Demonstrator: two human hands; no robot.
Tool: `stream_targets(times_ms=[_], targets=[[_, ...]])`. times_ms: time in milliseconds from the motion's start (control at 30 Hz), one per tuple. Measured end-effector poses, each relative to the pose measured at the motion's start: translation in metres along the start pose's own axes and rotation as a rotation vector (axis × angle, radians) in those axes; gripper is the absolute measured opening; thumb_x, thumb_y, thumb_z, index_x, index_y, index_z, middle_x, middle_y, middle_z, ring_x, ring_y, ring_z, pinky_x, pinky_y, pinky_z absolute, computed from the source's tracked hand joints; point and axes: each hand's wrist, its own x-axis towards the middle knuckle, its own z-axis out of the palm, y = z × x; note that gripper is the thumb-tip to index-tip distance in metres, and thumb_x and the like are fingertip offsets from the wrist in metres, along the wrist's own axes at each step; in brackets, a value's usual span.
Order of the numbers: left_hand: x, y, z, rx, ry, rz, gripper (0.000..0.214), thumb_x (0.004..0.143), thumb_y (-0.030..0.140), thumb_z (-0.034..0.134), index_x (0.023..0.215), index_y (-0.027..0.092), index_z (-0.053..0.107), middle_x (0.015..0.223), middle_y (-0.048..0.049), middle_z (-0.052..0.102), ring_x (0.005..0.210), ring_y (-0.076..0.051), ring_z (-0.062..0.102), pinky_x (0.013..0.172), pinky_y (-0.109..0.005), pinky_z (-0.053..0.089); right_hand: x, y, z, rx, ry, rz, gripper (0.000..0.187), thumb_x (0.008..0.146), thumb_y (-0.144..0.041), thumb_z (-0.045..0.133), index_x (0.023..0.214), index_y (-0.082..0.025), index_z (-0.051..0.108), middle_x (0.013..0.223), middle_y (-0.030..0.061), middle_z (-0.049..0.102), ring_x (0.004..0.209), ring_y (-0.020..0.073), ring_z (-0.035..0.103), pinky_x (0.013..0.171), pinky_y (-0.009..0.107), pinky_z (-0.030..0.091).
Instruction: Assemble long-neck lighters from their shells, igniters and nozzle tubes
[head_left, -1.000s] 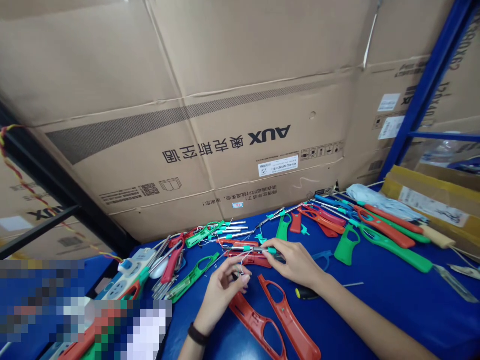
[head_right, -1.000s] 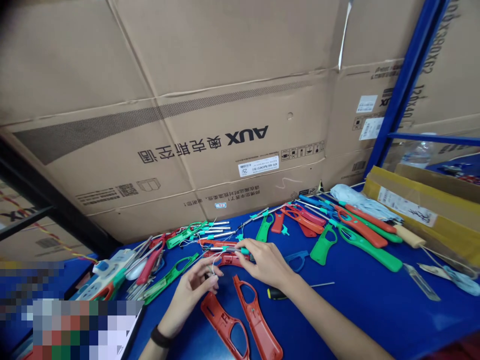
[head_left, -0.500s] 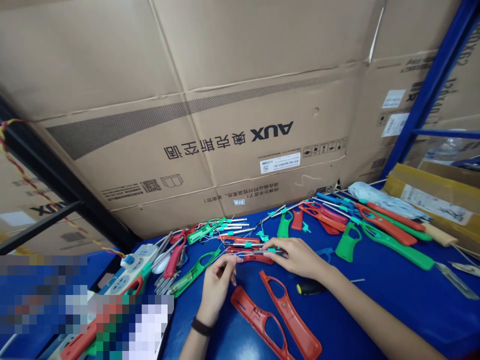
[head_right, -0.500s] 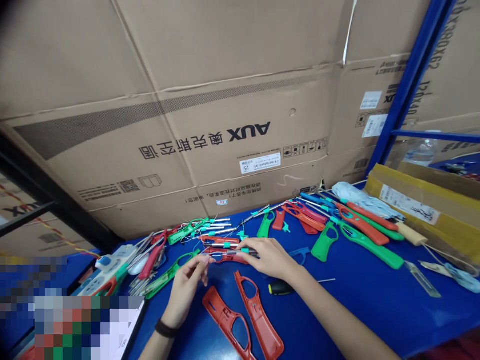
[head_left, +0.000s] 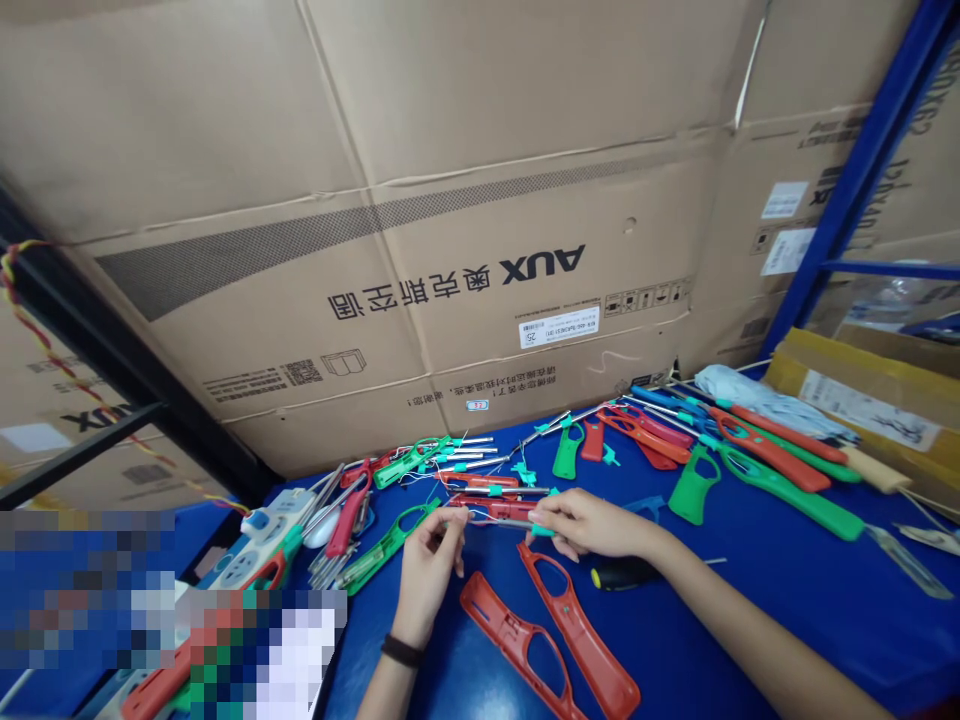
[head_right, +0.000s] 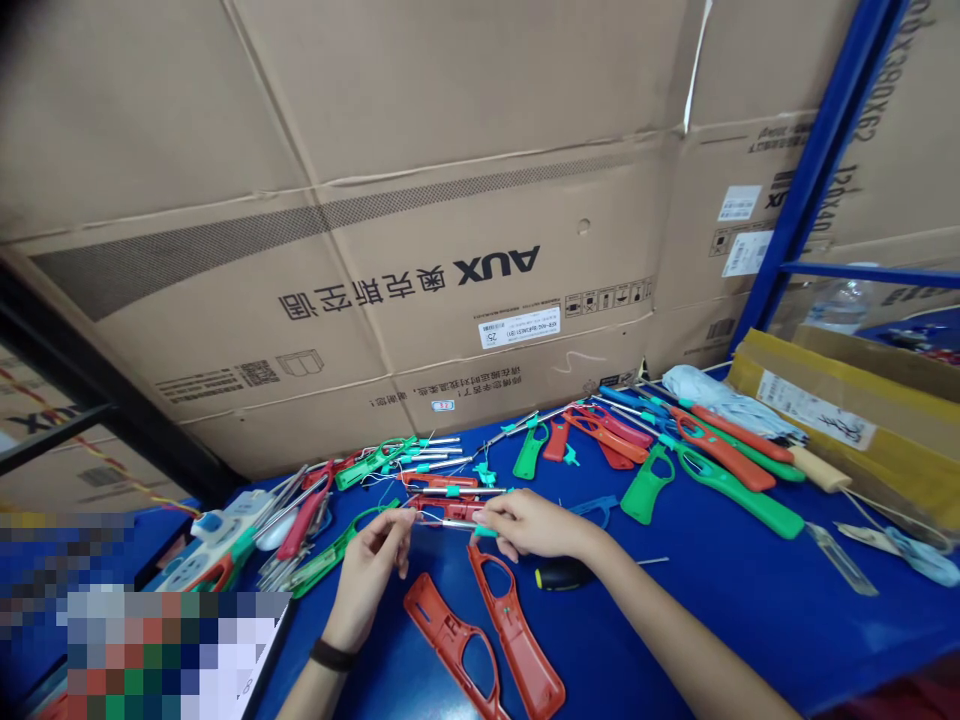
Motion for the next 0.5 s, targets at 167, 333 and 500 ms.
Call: stream_targets(times_ms=[167, 333, 500], targets=[[-0.002, 0.004, 0.001, -0.022, 0.029, 0.041, 0.039, 0.069, 0.049, 0.07, 0.092, 0.018, 0.064, 0.051, 0.009, 0.044, 0.041, -0.007, 0.041, 0.038, -0.017, 0.04, 0.0, -0.001, 0.0, 0.135, -0.045, 0.076, 0.051, 0.088, -0.063, 0.038, 0.089, -0.016, 0.055, 0.044, -0.008, 0.045, 0.033, 0.0053, 0.033, 0.036, 0.017, 0.026], [0.001, -0.002, 0.002, -0.043, 0.07, 0.042, 0.049, 0.068, 0.056, 0.068, 0.099, 0.019, 0.062, 0.055, 0.0085, 0.046, 0.04, -0.007, 0.04, 0.035, -0.018, 0.04, 0.001, 0.0, -0.002, 0.238, -0.037, 0.111, 0.046, 0.086, -0.063, 0.042, 0.096, -0.018, 0.047, 0.042, -0.0102, 0.045, 0.03, 0.0046, 0.029, 0.031, 0.015, 0.022], [0.007, -0.006, -0.003, -0.057, 0.127, 0.03, 0.045, 0.065, 0.055, 0.071, 0.091, 0.018, 0.065, 0.057, 0.0076, 0.05, 0.042, -0.006, 0.042, 0.038, -0.017, 0.04, 0.001, 0.0, -0.006, 0.298, 0.007, 0.109, 0.048, 0.084, -0.065, 0.044, 0.096, -0.019, 0.046, 0.043, -0.0105, 0.044, 0.031, 0.0036, 0.03, 0.03, 0.013, 0.02]])
